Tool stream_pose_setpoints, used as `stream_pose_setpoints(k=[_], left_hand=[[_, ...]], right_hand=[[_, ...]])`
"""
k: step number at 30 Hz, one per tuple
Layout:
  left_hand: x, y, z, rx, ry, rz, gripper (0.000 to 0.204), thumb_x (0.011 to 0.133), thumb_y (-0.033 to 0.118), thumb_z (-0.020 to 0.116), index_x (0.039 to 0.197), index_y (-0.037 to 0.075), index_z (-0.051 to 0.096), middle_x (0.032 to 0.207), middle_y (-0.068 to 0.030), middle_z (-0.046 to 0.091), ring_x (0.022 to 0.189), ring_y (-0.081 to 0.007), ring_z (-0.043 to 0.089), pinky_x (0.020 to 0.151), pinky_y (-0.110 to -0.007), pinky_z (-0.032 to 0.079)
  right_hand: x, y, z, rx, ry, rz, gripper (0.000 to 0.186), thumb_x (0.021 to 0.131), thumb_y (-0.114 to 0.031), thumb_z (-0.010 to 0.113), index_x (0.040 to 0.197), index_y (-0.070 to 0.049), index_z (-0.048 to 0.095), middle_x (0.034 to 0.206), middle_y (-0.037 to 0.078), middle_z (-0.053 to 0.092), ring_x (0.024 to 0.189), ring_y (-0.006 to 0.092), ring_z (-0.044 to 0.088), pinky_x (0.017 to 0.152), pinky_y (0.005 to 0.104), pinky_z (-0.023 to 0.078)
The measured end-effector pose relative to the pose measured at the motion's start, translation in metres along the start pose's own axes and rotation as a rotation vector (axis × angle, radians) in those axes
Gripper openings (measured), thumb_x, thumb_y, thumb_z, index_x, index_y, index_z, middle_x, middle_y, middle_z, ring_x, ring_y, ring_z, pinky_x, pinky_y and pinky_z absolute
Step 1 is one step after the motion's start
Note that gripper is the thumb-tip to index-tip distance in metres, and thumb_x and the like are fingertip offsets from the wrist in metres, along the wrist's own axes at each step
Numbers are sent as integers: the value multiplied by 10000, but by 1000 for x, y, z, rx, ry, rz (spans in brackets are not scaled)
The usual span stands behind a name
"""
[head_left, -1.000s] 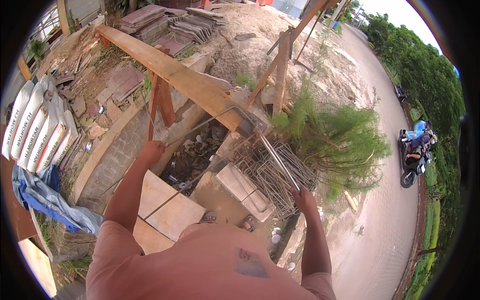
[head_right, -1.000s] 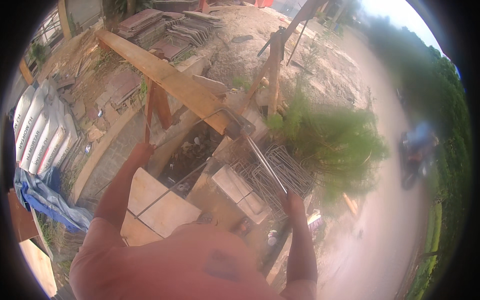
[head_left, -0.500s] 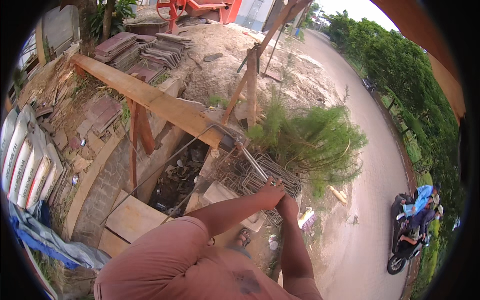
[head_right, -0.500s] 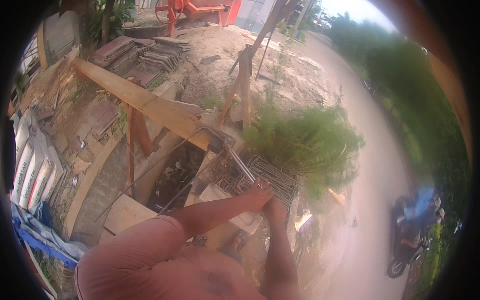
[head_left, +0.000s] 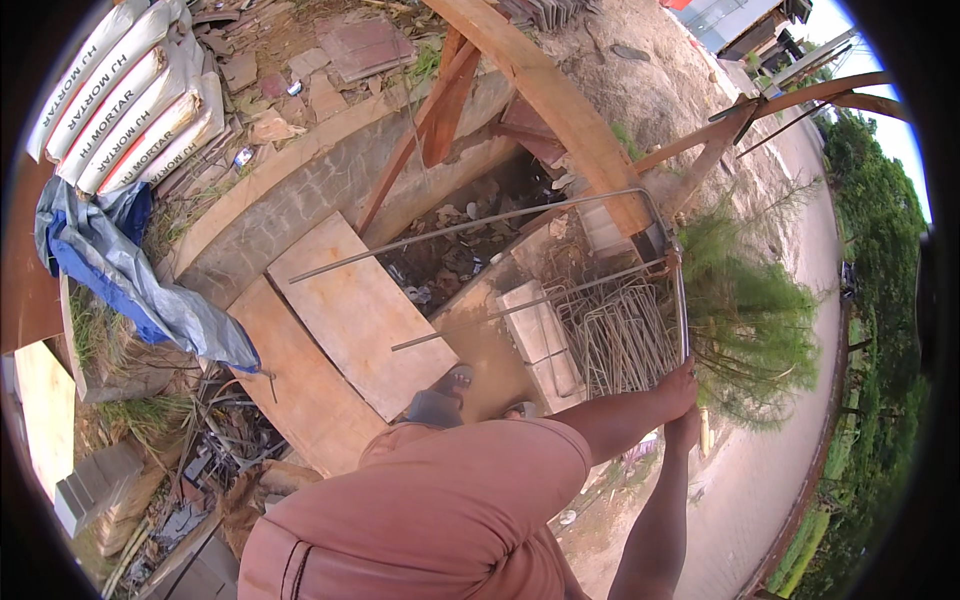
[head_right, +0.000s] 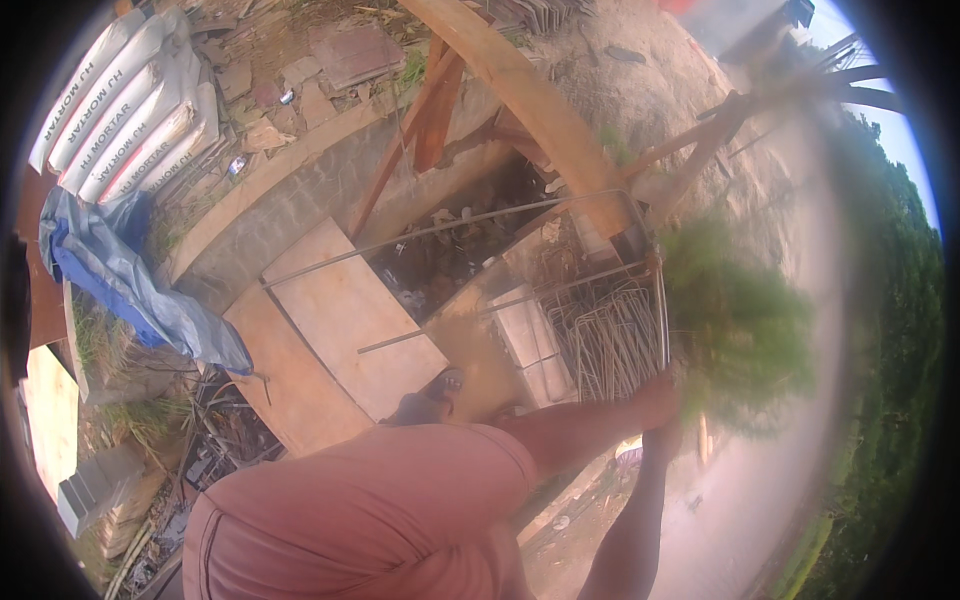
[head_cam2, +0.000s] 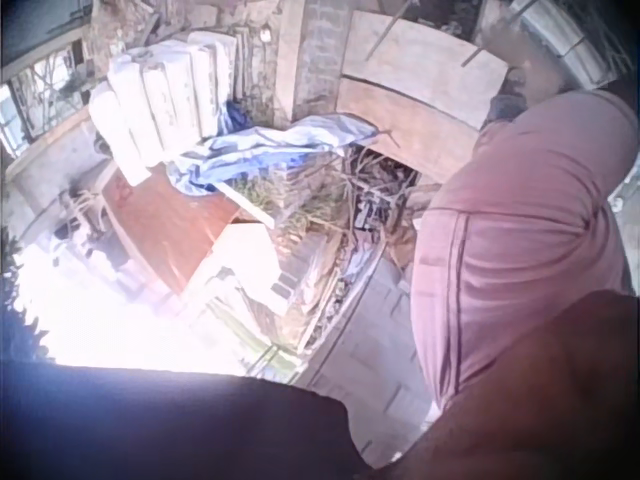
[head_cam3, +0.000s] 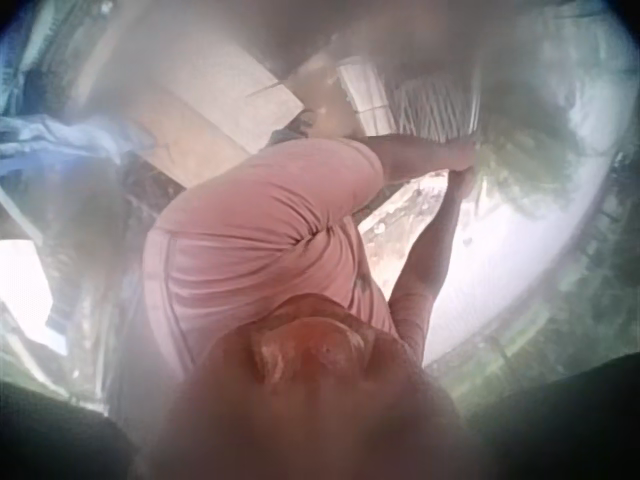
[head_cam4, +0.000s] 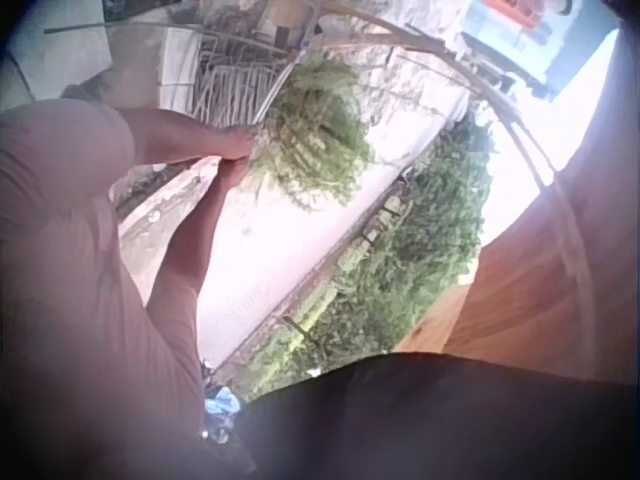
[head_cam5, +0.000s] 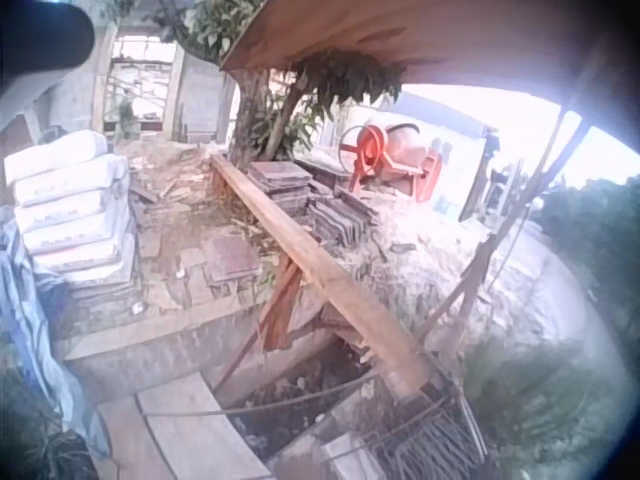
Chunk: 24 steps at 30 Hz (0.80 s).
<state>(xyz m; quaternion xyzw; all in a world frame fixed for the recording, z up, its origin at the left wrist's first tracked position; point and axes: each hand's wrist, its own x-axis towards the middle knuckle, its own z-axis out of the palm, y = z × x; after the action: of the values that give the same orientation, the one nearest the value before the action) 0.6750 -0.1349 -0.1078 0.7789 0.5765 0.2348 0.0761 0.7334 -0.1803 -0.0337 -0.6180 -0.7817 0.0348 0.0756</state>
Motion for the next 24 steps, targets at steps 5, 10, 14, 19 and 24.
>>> stream_pose_setpoints(k=[5,10,14,19,24], left_hand=[[-33,-7,-86,15,-284,260,248,783,185,589,980,77,694,1038,-133,661,1055,-251,613,1144,-463,219],[-43,-26,-87,-17,-97,328,294,763,163,627,1055,137,647,1063,-30,632,1105,-200,584,1135,-508,176],[-69,-84,-128,-470,98,307,449,770,196,655,1199,110,553,1266,-100,522,1254,-279,460,1088,-499,306],[-126,-246,-235,68,336,-682,461,835,309,641,1201,50,533,1259,-147,505,1201,-338,475,987,-557,351],[-168,-349,-227,-241,-21,-824,532,906,488,550,877,-37,630,832,-180,644,831,-310,618,783,-427,465]], right_hand=[[-30,5,3,-30,32,69,288,862,-272,572,1043,-50,604,962,246,651,906,463,600,739,559,454],[-20,2,-3,46,-41,81,306,857,-293,587,980,-13,588,926,258,647,891,467,602,734,557,456],[-16,13,7,63,-70,52,321,856,-309,606,885,4,543,840,276,637,822,477,604,712,549,465],[-8,12,12,109,-169,140,315,836,-299,635,876,1,548,821,263,642,803,473,611,710,538,474],[7,42,51,216,-152,16,348,817,-333,656,816,1,556,805,260,637,783,466,611,670,535,467]])
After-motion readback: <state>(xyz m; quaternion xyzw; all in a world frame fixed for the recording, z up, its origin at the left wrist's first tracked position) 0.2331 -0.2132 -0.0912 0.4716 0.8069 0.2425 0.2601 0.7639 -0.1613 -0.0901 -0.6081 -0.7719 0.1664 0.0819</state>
